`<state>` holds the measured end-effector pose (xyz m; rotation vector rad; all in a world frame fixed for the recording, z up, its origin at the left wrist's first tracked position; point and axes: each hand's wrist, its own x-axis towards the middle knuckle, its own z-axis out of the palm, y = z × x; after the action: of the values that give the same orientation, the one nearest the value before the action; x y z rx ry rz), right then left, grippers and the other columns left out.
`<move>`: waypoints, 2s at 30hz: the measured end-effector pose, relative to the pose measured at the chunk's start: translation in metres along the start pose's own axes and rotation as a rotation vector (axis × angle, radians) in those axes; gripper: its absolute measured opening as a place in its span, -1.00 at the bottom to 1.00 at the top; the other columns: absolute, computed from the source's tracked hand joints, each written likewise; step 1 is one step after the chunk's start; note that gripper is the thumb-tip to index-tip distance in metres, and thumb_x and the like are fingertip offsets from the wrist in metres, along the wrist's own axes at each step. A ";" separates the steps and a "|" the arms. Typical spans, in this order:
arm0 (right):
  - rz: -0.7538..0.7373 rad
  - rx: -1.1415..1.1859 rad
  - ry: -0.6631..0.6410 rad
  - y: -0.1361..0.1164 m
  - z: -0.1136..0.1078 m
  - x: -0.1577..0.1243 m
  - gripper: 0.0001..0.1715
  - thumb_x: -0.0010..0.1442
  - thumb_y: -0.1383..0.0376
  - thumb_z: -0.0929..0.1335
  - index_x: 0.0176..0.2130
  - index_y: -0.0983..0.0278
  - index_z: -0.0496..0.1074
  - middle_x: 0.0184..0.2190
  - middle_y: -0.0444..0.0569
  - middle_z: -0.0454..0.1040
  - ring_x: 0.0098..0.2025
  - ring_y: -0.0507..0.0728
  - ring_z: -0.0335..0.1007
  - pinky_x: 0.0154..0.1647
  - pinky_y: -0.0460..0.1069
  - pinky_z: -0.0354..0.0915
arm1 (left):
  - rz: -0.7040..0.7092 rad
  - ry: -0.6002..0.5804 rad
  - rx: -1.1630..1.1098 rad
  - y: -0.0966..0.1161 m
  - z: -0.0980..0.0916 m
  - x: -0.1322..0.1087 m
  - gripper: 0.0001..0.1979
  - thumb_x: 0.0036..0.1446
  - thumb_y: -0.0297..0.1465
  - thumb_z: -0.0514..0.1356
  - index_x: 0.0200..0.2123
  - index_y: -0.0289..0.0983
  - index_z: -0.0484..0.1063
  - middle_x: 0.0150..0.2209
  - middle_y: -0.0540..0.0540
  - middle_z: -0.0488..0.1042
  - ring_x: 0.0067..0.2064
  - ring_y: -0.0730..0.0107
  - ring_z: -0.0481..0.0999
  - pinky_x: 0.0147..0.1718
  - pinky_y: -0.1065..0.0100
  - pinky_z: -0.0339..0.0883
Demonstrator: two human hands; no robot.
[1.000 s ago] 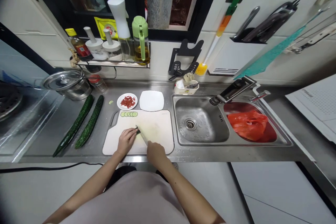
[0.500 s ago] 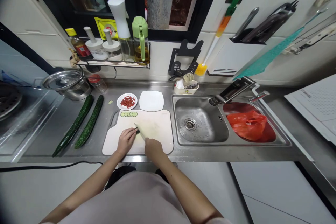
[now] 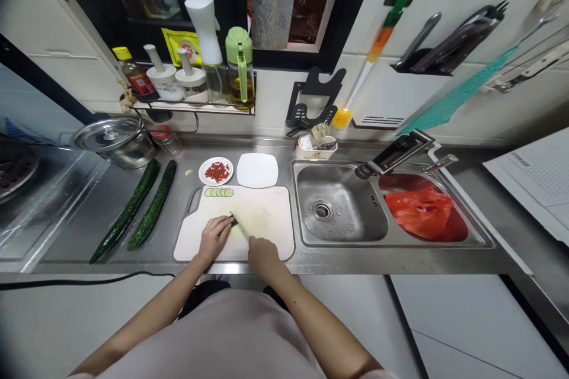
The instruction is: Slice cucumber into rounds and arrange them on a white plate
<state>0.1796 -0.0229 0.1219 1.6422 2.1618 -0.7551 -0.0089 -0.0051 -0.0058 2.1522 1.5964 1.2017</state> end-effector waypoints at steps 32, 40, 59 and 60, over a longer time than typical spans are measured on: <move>0.006 -0.021 -0.001 -0.004 0.006 0.008 -0.69 0.22 0.45 0.15 -0.09 0.35 0.35 -0.21 0.19 0.51 -0.11 0.20 0.46 -0.19 0.02 0.29 | 0.008 0.000 -0.005 -0.003 0.003 -0.002 -0.74 0.25 -0.39 0.08 -0.07 -0.17 0.49 -0.12 -0.13 0.51 -0.08 0.30 0.46 -0.06 0.19 0.39; -0.001 -0.017 0.006 -0.009 0.003 0.018 -0.68 0.21 0.45 0.16 -0.08 0.35 0.35 -0.20 0.19 0.51 -0.10 0.21 0.46 -0.17 0.03 0.29 | 0.012 0.013 -0.005 -0.003 0.003 -0.001 -0.75 0.24 -0.40 0.09 -0.07 -0.18 0.49 -0.11 -0.12 0.51 -0.08 0.29 0.46 -0.05 0.19 0.39; -0.035 -0.022 0.069 -0.008 0.019 0.043 -0.69 0.24 0.43 0.13 -0.09 0.34 0.33 -0.22 0.15 0.51 -0.14 0.18 0.46 -0.20 0.01 0.30 | 0.006 0.004 -0.004 -0.003 0.003 -0.001 -0.75 0.24 -0.39 0.08 -0.07 -0.18 0.49 -0.12 -0.12 0.52 -0.09 0.29 0.47 -0.07 0.18 0.40; -0.036 -0.021 0.072 -0.008 0.019 0.044 -0.69 0.25 0.43 0.12 -0.09 0.34 0.33 -0.22 0.15 0.51 -0.14 0.18 0.46 -0.20 0.00 0.30 | 0.005 0.002 -0.003 -0.003 0.003 -0.001 -0.75 0.24 -0.39 0.08 -0.07 -0.18 0.49 -0.12 -0.12 0.52 -0.09 0.29 0.47 -0.07 0.18 0.40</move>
<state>0.1583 -0.0013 0.0837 1.6482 2.2461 -0.6909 -0.0092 -0.0038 -0.0100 2.1557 1.5902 1.2076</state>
